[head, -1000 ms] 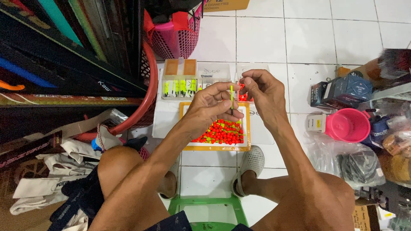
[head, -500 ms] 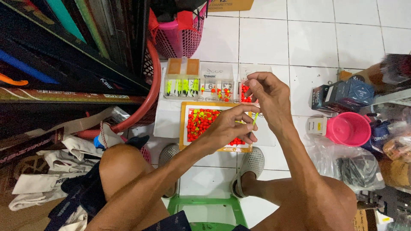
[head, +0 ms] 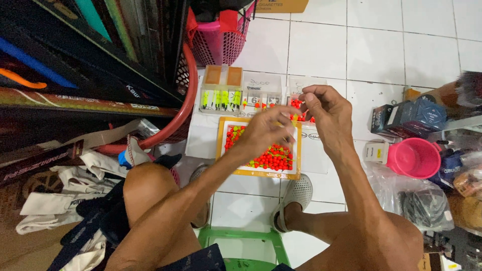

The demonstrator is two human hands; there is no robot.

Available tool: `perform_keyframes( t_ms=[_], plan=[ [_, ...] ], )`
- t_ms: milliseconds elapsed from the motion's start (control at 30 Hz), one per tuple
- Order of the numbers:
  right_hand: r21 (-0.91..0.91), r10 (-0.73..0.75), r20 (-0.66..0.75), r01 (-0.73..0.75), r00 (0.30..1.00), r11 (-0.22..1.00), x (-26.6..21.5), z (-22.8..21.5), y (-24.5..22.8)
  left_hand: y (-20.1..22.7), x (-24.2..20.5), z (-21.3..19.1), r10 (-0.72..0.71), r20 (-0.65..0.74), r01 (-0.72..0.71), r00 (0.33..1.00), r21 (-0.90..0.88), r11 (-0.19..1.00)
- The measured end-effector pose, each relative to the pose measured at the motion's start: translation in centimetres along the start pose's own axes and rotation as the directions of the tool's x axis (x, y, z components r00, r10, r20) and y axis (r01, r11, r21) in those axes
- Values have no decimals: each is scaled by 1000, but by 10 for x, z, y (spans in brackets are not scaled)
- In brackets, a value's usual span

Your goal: A person is sitting on a stool and assembling fishing lures by threading small red and yellow beads onto a line.

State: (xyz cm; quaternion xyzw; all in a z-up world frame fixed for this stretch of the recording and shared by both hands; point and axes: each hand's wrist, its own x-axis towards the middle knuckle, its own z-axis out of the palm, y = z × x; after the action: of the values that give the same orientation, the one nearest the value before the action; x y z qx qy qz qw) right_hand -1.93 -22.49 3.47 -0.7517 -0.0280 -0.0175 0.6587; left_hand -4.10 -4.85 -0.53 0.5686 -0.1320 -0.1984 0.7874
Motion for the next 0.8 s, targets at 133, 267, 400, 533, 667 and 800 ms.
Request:
perform_keyframes(
  t_ms=[133,267,400,533,667,800],
  plan=[
    [-25,-4,20,5,1000,1000,1,-5,5,-10,25,-87,-23,-270,74,963,182,980],
    [-22,30,23,-29,999,999,1,-7,0,-53,33,-170,84,-647,361,758,523,772],
    [-13,46,16,-46,999,999,1,-11,5,-87,31,-197,122,-618,452,777,682,575],
    [-21,66,4,-66,998,998,0,-13,0,-97,38,-205,176,-568,441,804,768,465],
    [-44,75,23,-74,997,996,-1,-16,0,-106,36,-215,268,-503,412,822,849,331],
    [-76,82,49,-78,995,994,1,-17,5,-105,28,-211,293,-449,415,844,893,173]
  ],
)
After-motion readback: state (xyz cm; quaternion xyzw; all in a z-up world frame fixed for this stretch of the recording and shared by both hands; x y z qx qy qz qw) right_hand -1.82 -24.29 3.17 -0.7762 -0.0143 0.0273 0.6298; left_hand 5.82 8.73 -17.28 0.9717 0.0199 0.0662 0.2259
